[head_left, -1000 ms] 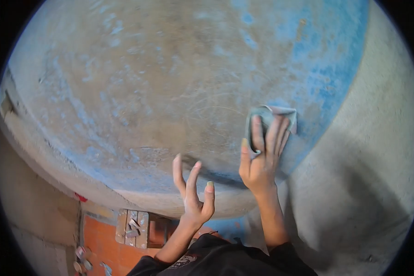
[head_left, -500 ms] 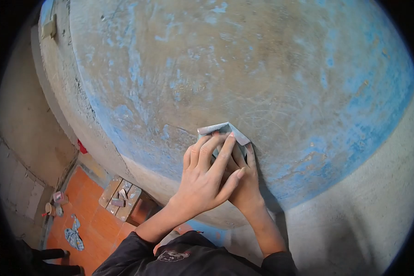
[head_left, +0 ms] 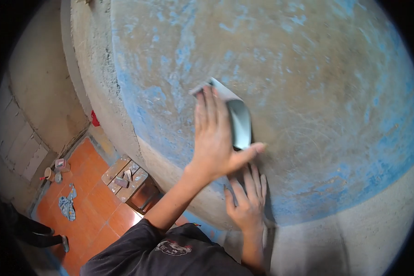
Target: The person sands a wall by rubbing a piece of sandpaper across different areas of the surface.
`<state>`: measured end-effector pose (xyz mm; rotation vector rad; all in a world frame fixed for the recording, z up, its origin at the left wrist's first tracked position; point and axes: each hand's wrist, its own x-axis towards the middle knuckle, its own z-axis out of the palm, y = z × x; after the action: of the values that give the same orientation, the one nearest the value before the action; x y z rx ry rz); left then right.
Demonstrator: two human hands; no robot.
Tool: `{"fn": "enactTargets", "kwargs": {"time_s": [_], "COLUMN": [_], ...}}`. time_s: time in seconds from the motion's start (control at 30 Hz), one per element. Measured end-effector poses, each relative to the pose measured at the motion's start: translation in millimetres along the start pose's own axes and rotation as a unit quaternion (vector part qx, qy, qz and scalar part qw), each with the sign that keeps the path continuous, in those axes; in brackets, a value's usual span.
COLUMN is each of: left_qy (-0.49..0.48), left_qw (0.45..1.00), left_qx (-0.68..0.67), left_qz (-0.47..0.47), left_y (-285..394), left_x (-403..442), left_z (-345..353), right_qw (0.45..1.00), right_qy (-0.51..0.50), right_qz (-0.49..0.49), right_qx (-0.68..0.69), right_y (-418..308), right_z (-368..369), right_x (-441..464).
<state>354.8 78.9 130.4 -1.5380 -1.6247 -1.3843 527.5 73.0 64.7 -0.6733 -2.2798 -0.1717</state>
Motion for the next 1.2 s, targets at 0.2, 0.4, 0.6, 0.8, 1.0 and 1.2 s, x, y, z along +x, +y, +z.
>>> {"fn": "enactTargets", "kwargs": {"time_s": [0.2,0.4,0.6,0.8,1.0,1.2], "left_qy": [0.068,-0.060,0.124,-0.010,-0.019,-0.040], "left_qw": [0.997,0.995,0.986,0.985,0.990,0.989], "left_qx": [0.002,-0.063,-0.028,-0.066,-0.071,-0.050], "left_qz": [-0.042,-0.049,-0.111,-0.158,-0.121,-0.132], "left_y": [-85.7,-106.6,-198.9,-199.0,-256.9,-270.3], "left_x": [-47.1,-170.7,-18.8,-107.7,-55.4,-61.9], "left_z": [27.3,70.2,-24.0,1.8,-48.2,-33.3], "right_qw": [0.999,0.993,0.988,0.979,0.963,0.931], "right_qy": [0.045,0.110,0.149,0.202,0.257,0.304], "right_qz": [0.003,0.005,0.031,0.038,0.051,0.018], "right_qx": [-0.005,0.037,-0.010,-0.014,-0.068,-0.202], "right_y": [-5.1,-31.0,-59.3,-90.3,-116.2,-102.1], "right_z": [5.9,38.8,71.4,122.6,164.9,213.2], "right_x": [4.3,37.0,65.5,101.6,131.3,130.6]}}
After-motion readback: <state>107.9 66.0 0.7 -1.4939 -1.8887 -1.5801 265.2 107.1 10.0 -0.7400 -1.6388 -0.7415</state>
